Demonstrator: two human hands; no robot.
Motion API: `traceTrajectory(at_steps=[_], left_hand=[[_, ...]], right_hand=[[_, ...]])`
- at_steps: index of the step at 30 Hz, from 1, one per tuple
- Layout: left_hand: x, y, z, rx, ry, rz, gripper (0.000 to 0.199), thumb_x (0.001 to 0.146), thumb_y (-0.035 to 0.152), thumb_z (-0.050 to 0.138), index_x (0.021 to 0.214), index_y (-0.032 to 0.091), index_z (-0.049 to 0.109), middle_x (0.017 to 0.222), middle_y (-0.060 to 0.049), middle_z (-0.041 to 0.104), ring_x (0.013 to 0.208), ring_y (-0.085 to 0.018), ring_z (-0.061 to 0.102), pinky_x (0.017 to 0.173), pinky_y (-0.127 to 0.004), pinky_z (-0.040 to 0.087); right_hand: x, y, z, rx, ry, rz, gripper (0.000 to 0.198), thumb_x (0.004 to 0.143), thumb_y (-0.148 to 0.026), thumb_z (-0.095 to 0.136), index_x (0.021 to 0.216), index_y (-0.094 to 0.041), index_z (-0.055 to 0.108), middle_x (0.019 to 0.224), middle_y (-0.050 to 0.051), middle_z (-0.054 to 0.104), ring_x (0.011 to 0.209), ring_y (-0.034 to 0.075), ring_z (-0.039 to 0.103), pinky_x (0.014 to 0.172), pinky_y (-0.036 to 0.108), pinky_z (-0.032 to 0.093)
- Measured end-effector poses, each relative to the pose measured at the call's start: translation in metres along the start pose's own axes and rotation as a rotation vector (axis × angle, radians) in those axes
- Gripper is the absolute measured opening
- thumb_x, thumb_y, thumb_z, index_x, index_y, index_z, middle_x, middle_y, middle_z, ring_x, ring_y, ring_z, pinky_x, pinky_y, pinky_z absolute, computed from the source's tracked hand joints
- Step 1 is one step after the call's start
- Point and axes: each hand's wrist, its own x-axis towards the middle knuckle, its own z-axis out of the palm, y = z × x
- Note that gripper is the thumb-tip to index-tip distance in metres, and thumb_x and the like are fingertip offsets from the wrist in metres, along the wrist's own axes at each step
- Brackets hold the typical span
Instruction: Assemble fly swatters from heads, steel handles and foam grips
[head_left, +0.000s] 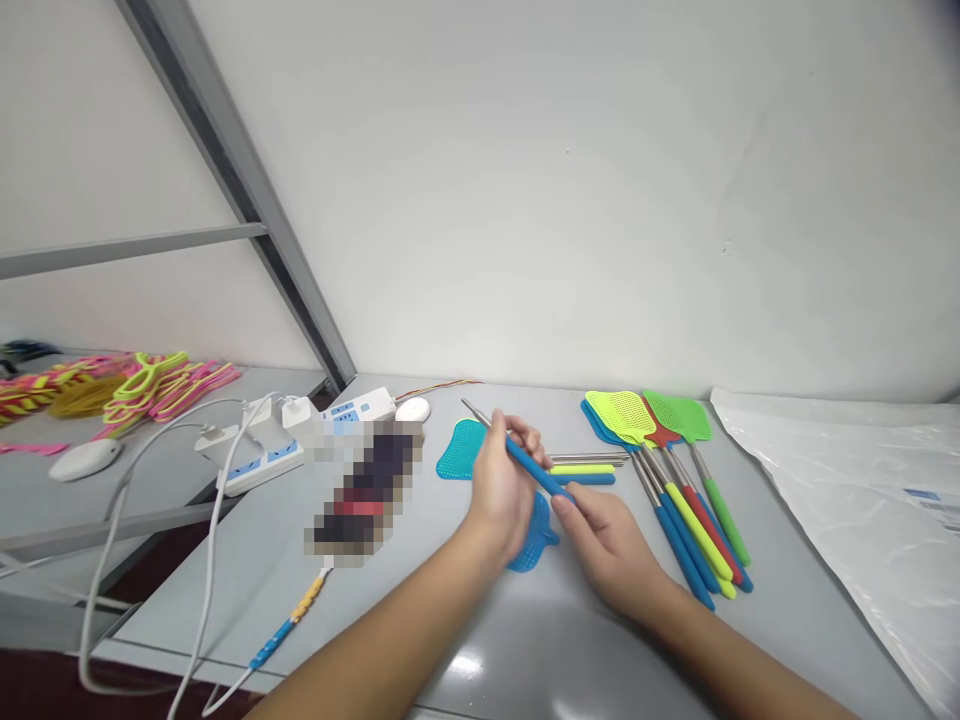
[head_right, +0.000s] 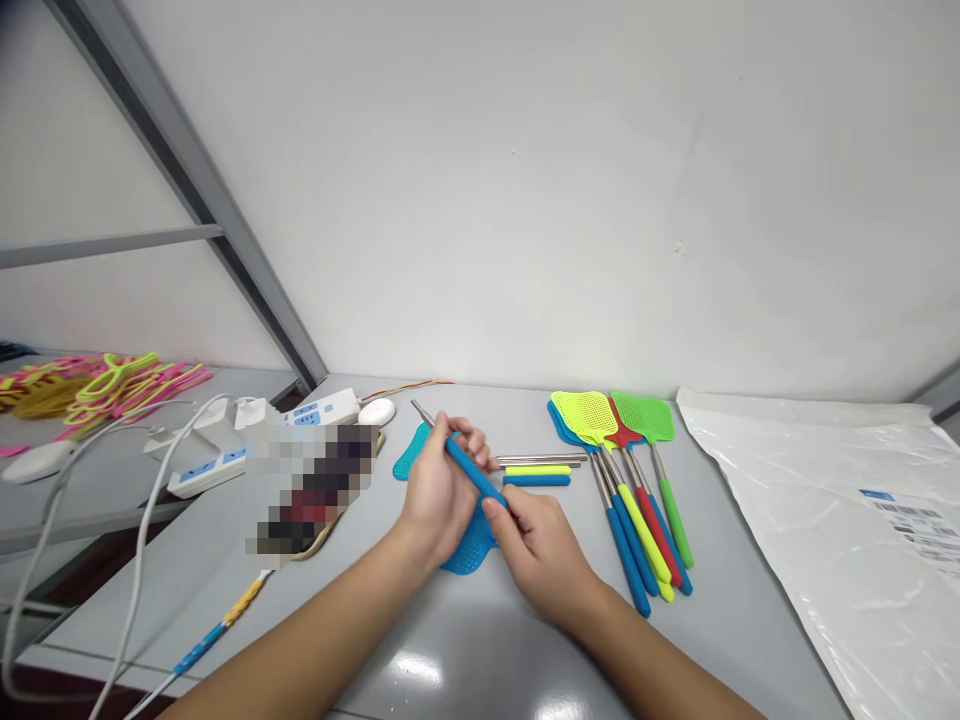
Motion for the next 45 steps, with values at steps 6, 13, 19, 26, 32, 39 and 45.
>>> traceTrajectory(at_steps=[6, 13, 19, 26, 32, 39, 45], left_hand=[[-0.013, -0.019, -0.006, 0.236, -0.090, 0.061, 0.041, 0.088, 0.059, 0.042, 0.078, 0.020, 0.045, 0.063, 0.003, 0.047, 0.056, -0.010, 0.044, 0.060, -0.024, 0.042], [-0.016, -0.019, -0.008, 0.501, -0.159, 0.131, 0.048, 0.092, 0.057, 0.036, 0.070, 0.017, 0.051, 0.067, 0.000, 0.049, 0.063, -0.011, 0.045, 0.062, -0.023, 0.039], [-0.024, -0.014, -0.006, 0.679, -0.321, 0.125, 0.042, 0.091, 0.048, 0.043, 0.068, 0.015, 0.056, 0.063, -0.001, 0.050, 0.063, -0.012, 0.046, 0.063, -0.025, 0.038], [-0.036, -0.017, -0.006, 0.933, -0.407, 0.158, 0.046, 0.094, 0.041, 0.038, 0.054, 0.018, 0.041, 0.053, 0.003, 0.038, 0.054, -0.010, 0.035, 0.055, -0.025, 0.029], [-0.034, -0.025, -0.007, 0.899, -0.236, 0.241, 0.047, 0.094, 0.044, 0.037, 0.055, 0.019, 0.034, 0.053, 0.004, 0.034, 0.054, -0.011, 0.033, 0.055, -0.026, 0.028], [-0.031, -0.032, -0.015, 0.865, -0.169, 0.249, 0.045, 0.094, 0.048, 0.038, 0.060, 0.019, 0.035, 0.057, 0.004, 0.033, 0.054, -0.010, 0.031, 0.054, -0.026, 0.028], [-0.028, -0.033, -0.016, 0.829, -0.145, 0.273, 0.040, 0.093, 0.045, 0.041, 0.062, 0.020, 0.038, 0.058, 0.004, 0.031, 0.054, -0.010, 0.028, 0.052, -0.025, 0.027]], right_hand=[[0.000, 0.007, -0.003, -0.104, -0.068, -0.060, 0.033, 0.095, -0.035, 0.038, 0.065, -0.022, 0.036, 0.059, -0.004, 0.040, 0.055, 0.012, 0.035, 0.054, 0.026, 0.026], [-0.002, 0.000, 0.001, -0.087, 0.134, -0.087, 0.034, 0.093, -0.034, 0.043, 0.062, -0.021, 0.035, 0.054, -0.005, 0.033, 0.050, 0.010, 0.031, 0.049, 0.025, 0.025], [-0.002, -0.003, -0.011, 0.165, 0.473, 0.032, 0.040, 0.095, -0.042, 0.038, 0.061, -0.022, 0.038, 0.057, -0.003, 0.036, 0.052, 0.012, 0.034, 0.049, 0.026, 0.028], [0.002, -0.009, -0.017, 0.323, 0.572, 0.272, 0.049, 0.088, -0.059, 0.045, 0.058, -0.020, 0.043, 0.055, -0.003, 0.038, 0.053, 0.011, 0.033, 0.048, 0.026, 0.028], [0.009, -0.004, -0.013, 0.604, 0.448, 0.380, 0.049, 0.082, -0.060, 0.055, 0.061, -0.022, 0.032, 0.055, -0.007, 0.023, 0.050, 0.009, 0.022, 0.045, 0.024, 0.019], [0.008, -0.002, -0.008, 0.706, 0.428, 0.387, 0.048, 0.084, -0.060, 0.052, 0.062, -0.022, 0.032, 0.056, -0.007, 0.023, 0.051, 0.009, 0.020, 0.046, 0.024, 0.017], [0.010, -0.003, -0.012, 0.701, 0.386, 0.316, 0.046, 0.085, -0.055, 0.055, 0.061, -0.021, 0.035, 0.055, -0.007, 0.024, 0.050, 0.009, 0.021, 0.046, 0.024, 0.018]])
